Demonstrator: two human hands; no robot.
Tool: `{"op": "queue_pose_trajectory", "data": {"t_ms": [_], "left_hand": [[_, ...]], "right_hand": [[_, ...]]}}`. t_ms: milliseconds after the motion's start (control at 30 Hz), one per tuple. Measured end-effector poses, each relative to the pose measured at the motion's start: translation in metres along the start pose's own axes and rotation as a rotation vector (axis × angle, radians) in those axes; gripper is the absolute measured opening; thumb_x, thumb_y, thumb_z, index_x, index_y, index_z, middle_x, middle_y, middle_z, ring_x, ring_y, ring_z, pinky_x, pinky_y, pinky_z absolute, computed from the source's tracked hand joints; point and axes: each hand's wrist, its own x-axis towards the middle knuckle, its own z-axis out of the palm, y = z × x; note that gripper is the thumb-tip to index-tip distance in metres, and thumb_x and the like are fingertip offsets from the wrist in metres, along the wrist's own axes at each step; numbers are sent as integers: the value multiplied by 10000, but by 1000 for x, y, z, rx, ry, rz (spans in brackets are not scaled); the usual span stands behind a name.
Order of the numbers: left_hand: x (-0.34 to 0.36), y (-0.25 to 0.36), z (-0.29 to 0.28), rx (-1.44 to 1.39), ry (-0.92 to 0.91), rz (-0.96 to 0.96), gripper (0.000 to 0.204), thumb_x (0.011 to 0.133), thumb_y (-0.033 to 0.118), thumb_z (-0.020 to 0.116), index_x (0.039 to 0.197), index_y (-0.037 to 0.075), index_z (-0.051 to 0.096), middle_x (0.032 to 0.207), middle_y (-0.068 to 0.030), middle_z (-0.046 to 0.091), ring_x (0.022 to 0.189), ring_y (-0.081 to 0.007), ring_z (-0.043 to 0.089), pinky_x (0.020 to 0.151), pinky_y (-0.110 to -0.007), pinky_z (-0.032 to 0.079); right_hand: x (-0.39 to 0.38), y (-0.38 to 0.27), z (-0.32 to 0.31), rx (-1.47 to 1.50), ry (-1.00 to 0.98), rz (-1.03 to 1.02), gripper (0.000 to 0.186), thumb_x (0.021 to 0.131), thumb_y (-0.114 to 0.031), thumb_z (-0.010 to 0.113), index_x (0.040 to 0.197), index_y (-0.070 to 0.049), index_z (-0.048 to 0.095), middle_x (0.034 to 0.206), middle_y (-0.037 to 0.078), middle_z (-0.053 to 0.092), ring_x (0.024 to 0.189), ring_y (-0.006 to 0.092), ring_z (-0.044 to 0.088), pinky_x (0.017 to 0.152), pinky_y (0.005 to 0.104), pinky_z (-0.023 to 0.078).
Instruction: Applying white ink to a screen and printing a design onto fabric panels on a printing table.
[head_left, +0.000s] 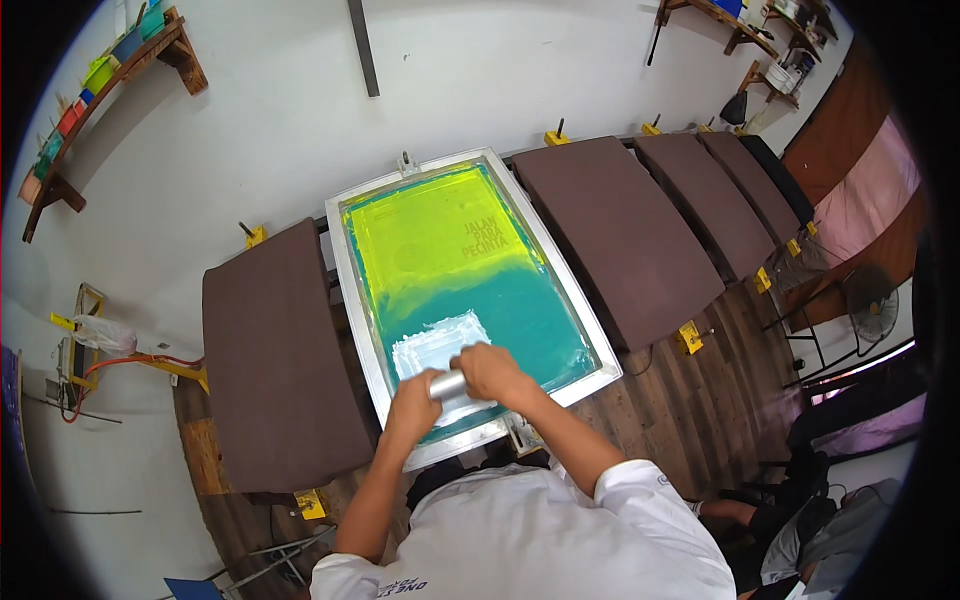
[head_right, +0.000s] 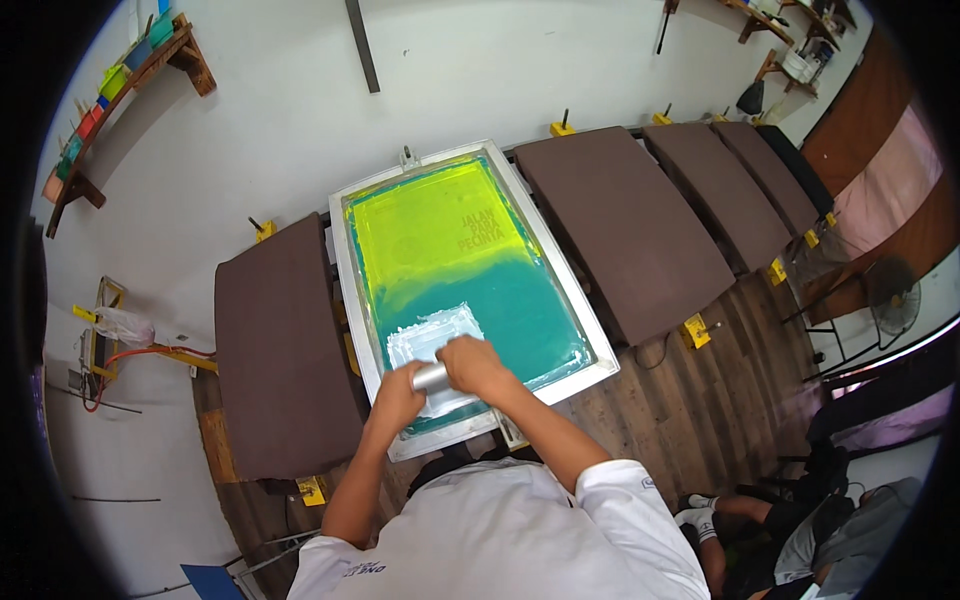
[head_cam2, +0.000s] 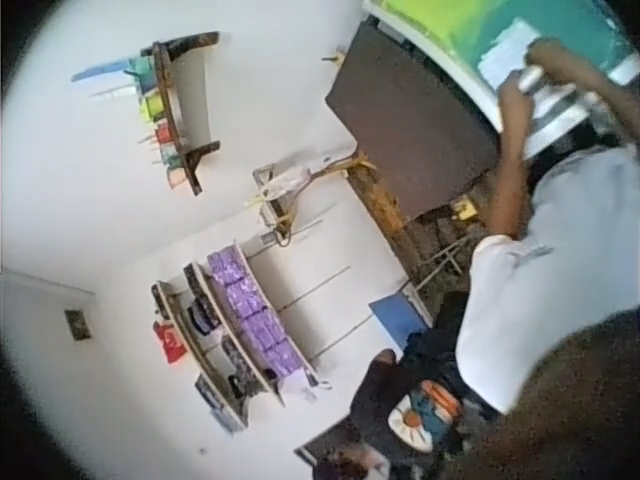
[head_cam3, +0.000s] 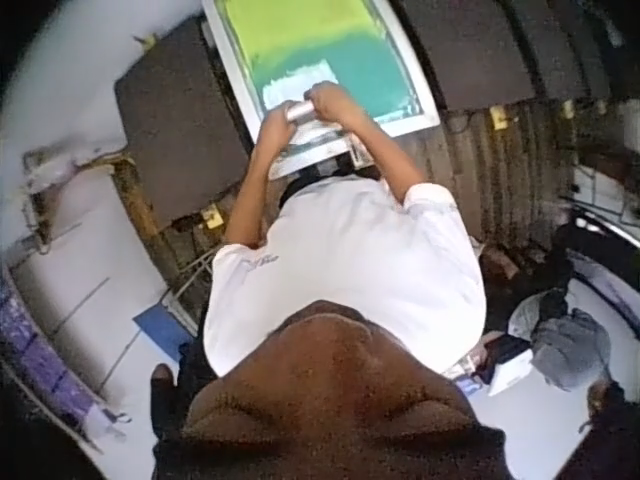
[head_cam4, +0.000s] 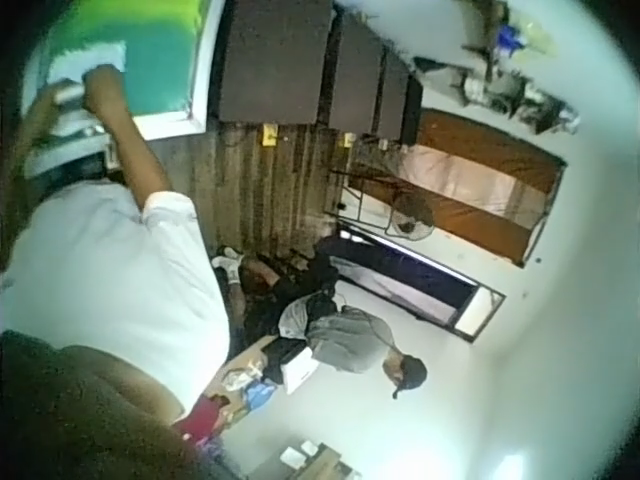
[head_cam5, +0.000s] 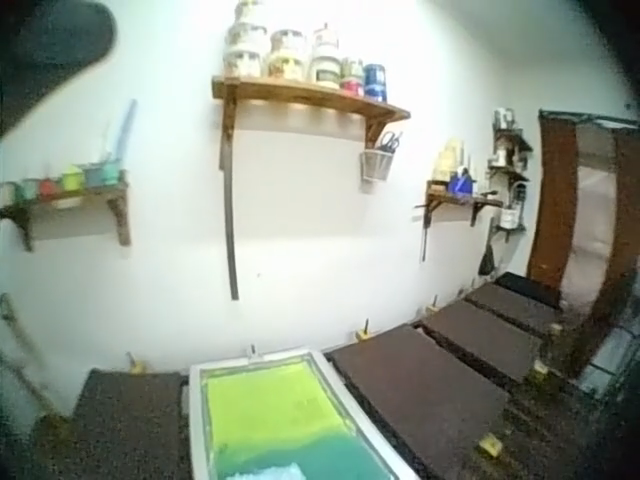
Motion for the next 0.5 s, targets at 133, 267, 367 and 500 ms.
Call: {"op": "queue_pose_trajectory", "data": {"t_ms": [133, 267, 367, 500], "left_hand": [[5, -15, 13, 13, 115, 200, 528, 681, -142, 552, 1188, -14, 622, 1192, -249, 634, 1119, -413, 606, 971, -434, 479], [-42, -24, 42, 170, 196, 331, 530, 644, -156, 604, 1160, -33, 618, 1249, -251, 590, 1150, -417, 575, 967, -489, 466], [-67, -10, 47, 187, 224, 325, 520, 651, -134, 617, 1162, -38, 616, 1232, -238, 605, 1119, -412, 590, 952, -504, 466], [-52, 7, 22, 34, 10, 100, 451, 706, -71, 595, 1145, 5, 663, 1062, -231, 681, 1001, -413, 647, 919, -468, 499]], "right_hand": [[2, 9, 22, -29, 110, -45, 368, 707, 9, 643, 1067, -66, 657, 1052, 141, 637, 986, 375, 605, 801, 459, 550], [-49, 4, 56, -16, 195, -94, 508, 648, 13, 685, 1137, -71, 573, 1187, 121, 552, 1051, 351, 563, 794, 448, 558], [-74, -4, 52, 23, 190, -84, 474, 654, 17, 685, 1112, -63, 596, 1146, 125, 578, 1037, 358, 572, 797, 447, 556], [-58, -4, 24, 67, 5, -74, 351, 654, -6, 697, 1001, -54, 681, 1019, 148, 645, 956, 381, 608, 800, 471, 543]]}}
